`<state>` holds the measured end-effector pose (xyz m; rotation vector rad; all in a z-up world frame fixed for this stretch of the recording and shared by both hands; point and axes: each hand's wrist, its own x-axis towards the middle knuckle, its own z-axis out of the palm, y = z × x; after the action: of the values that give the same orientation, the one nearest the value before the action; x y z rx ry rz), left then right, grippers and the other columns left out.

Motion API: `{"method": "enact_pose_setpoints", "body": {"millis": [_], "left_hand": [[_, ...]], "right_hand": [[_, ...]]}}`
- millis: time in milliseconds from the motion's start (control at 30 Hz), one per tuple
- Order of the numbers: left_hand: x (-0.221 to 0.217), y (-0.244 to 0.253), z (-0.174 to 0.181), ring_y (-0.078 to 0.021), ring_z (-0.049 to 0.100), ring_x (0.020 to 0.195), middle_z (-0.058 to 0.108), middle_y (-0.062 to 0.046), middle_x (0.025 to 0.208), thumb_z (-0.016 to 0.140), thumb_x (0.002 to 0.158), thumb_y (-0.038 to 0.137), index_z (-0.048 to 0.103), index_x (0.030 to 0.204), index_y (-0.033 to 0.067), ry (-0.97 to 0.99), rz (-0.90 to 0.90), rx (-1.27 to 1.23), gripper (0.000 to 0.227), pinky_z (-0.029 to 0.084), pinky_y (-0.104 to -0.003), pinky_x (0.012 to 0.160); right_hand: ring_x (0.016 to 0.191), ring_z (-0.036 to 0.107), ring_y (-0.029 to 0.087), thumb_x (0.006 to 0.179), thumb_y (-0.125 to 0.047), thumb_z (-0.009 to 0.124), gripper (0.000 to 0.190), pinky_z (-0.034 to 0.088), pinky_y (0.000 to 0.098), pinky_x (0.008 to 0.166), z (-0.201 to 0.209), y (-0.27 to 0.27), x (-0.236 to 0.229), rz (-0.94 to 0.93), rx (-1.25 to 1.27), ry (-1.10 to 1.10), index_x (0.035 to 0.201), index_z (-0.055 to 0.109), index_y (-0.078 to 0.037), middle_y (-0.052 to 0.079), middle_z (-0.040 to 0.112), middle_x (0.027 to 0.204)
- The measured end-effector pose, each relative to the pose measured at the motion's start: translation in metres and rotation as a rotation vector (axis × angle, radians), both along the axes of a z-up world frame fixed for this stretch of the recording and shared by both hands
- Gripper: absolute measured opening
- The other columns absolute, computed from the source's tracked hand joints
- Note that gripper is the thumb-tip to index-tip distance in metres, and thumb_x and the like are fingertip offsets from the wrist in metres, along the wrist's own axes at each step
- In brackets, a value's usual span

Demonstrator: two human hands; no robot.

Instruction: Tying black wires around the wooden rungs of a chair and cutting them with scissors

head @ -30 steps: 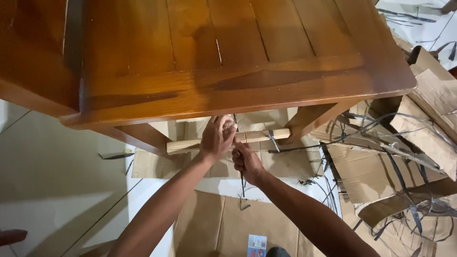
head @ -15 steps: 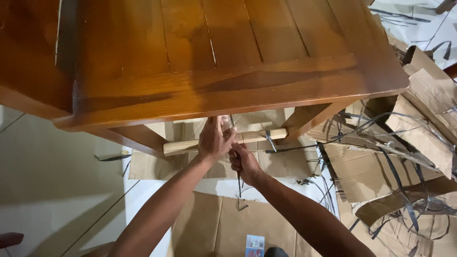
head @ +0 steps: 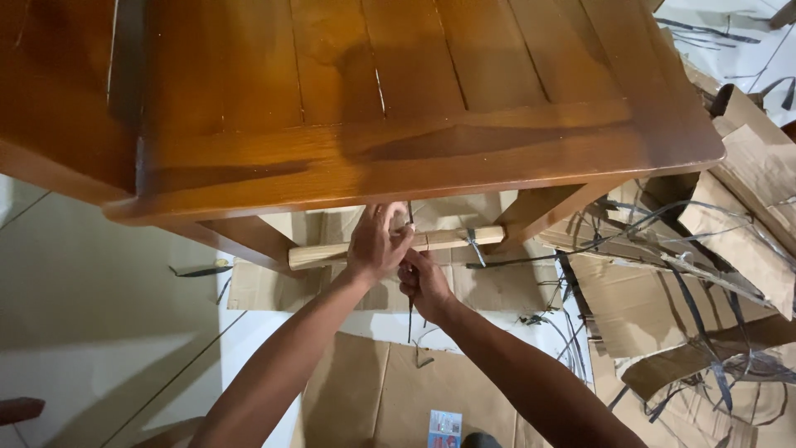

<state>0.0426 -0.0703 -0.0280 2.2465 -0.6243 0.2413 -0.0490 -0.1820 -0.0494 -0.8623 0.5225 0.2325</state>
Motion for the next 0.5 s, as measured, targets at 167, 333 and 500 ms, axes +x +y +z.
{"method": "enact_pose_setpoints", "body": {"millis": [167,333,500], "left_hand": [[0.002,0.004,0.024,-0.0393,0.069,0.107,0.062,-0.017,0.111,0.066,0.089,0.031,0.066,0.126,0.0245,0.297,-0.018,0.080,0.037,0.060,-0.050,0.086],[-0.002,0.002,0.034,-0.0370,0.069,0.109,0.062,-0.015,0.114,0.064,0.090,0.040,0.067,0.126,0.0294,0.331,-0.013,0.176,0.038,0.062,-0.051,0.088],[-0.001,-0.001,0.024,-0.0400,0.070,0.101,0.062,-0.020,0.104,0.068,0.085,0.047,0.060,0.116,0.0114,0.285,0.065,0.165,0.048,0.062,-0.057,0.080]], "right_hand": [[0.055,0.031,0.006,0.092,-0.022,0.063,0.021,0.027,0.0199,0.047,-0.007,-0.005,0.002,-0.007,0.102,-0.014,0.088,0.043,-0.020,-0.010,0.029,0.074],[0.054,0.027,0.004,0.090,-0.025,0.066,0.029,0.025,0.0177,0.046,-0.006,-0.015,0.005,0.087,0.142,-0.071,0.075,0.040,-0.024,-0.013,0.021,0.069],[0.053,0.030,0.003,0.090,-0.027,0.069,0.030,0.026,0.0176,0.045,-0.017,-0.016,0.006,0.101,0.143,-0.085,0.075,0.043,-0.025,-0.014,0.023,0.067]]}}
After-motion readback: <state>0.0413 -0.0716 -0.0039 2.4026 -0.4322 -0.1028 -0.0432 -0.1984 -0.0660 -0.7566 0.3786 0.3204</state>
